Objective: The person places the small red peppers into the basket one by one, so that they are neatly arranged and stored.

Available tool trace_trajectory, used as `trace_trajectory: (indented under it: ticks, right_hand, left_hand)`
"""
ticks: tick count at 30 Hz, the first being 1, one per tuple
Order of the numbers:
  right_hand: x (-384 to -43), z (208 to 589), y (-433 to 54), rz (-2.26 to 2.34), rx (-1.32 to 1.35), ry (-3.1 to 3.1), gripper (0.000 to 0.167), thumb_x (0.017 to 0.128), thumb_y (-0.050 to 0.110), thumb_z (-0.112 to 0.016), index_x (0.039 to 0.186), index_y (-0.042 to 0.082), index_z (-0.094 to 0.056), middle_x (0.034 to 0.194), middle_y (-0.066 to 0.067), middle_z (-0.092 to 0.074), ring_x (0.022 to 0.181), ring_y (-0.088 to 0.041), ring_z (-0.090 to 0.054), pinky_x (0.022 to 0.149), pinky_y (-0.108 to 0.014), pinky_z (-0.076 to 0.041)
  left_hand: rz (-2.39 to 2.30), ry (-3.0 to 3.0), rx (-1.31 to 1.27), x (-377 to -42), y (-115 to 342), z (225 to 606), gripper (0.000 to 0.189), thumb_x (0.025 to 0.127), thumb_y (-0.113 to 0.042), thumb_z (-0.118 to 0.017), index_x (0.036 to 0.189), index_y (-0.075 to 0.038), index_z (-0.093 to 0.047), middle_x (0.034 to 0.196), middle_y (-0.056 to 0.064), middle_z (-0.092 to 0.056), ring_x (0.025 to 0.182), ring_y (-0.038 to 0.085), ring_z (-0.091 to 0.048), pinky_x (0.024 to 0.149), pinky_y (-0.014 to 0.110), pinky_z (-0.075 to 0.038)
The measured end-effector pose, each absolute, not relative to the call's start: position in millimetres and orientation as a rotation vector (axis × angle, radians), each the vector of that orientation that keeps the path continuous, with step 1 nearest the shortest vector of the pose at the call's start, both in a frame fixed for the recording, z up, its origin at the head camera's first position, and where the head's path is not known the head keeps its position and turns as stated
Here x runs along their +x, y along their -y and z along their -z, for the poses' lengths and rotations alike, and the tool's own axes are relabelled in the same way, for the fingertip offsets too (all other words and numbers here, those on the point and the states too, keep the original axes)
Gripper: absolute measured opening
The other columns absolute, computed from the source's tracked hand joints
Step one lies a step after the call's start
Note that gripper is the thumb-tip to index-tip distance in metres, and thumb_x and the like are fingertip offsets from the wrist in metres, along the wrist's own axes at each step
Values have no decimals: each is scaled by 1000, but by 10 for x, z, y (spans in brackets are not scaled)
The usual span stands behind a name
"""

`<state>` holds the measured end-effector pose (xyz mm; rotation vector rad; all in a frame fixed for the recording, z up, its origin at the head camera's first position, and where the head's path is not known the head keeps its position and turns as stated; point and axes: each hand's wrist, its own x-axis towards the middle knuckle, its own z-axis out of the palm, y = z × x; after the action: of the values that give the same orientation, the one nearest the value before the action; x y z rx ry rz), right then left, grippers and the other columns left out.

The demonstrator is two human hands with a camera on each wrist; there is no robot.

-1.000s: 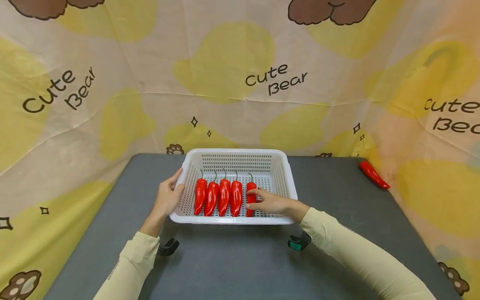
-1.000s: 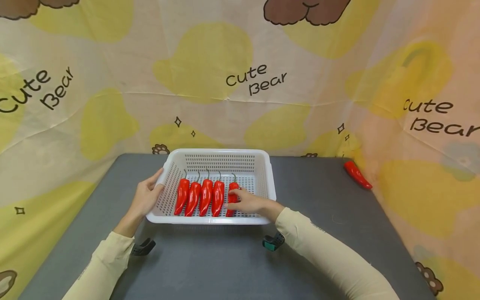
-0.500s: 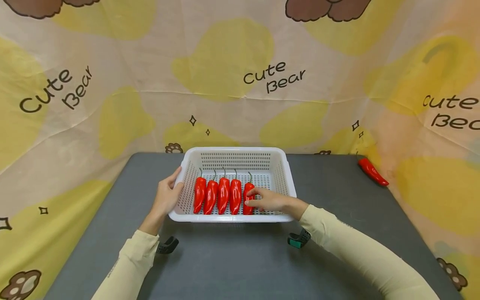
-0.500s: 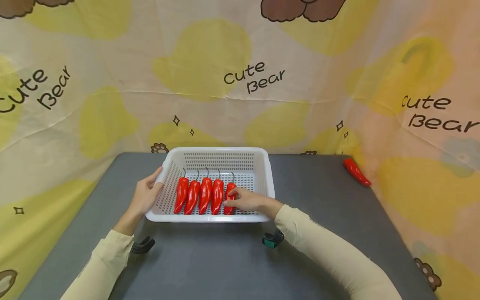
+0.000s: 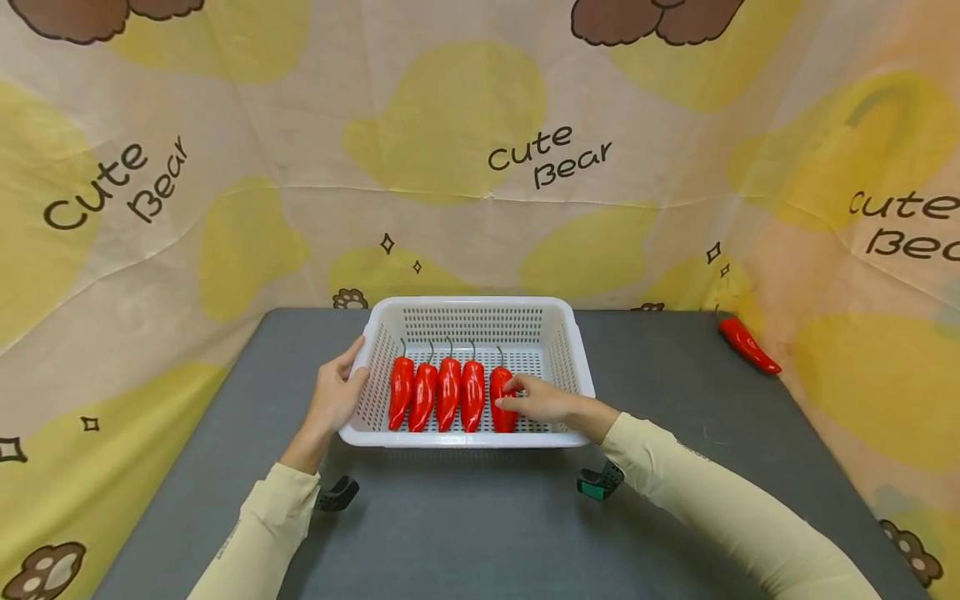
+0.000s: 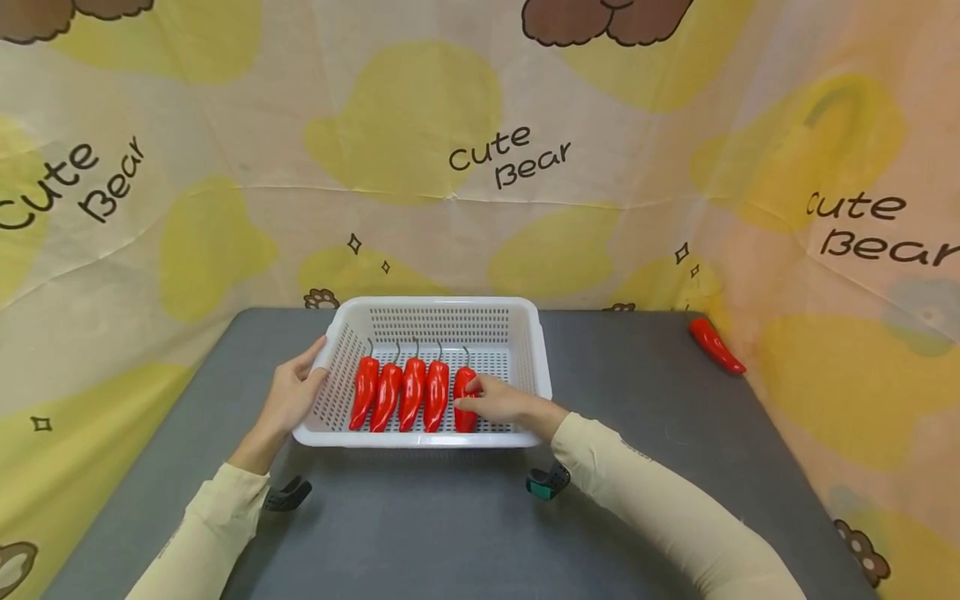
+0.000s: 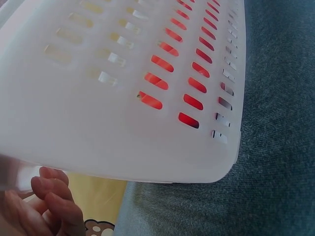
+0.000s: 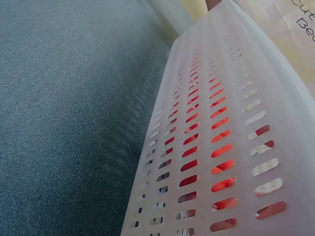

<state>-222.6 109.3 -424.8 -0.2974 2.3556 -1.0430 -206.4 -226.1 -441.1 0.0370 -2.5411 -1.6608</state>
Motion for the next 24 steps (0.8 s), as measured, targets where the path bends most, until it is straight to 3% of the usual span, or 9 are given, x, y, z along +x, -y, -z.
trace_trajectory:
  ticks: [4,16,24]
  right_hand:
    - [-2226,4244,-1106,1067,-301,-2307,52,97,30,-64,138,1,-49,123,-14,-57,83,-25,-58,80,-36,-54]
    - [-2241,4243,-1137,1117,-353,-2202,63,97,36,-63,149,6,-43,149,-14,-49,118,-27,-59,108,-50,-49]
    - [-2228,4242,-1143,1135,-361,-2189,66,97,36,-63,152,8,-40,156,-14,-41,132,-30,-50,109,-49,-50]
  left_hand:
    - [1651,2544,48,-2065,2252,4410,59,99,-10,-46,157,-17,-37,143,28,-55,103,42,-70,76,46,-64]
    - [1678,2530,44,-2062,2253,4398,59,99,-10,-46,157,-17,-37,142,28,-56,101,41,-71,74,43,-64]
    - [1669,2534,43,-2067,2253,4411,58,100,-9,-45,157,-16,-37,142,27,-56,102,42,-71,75,44,-64]
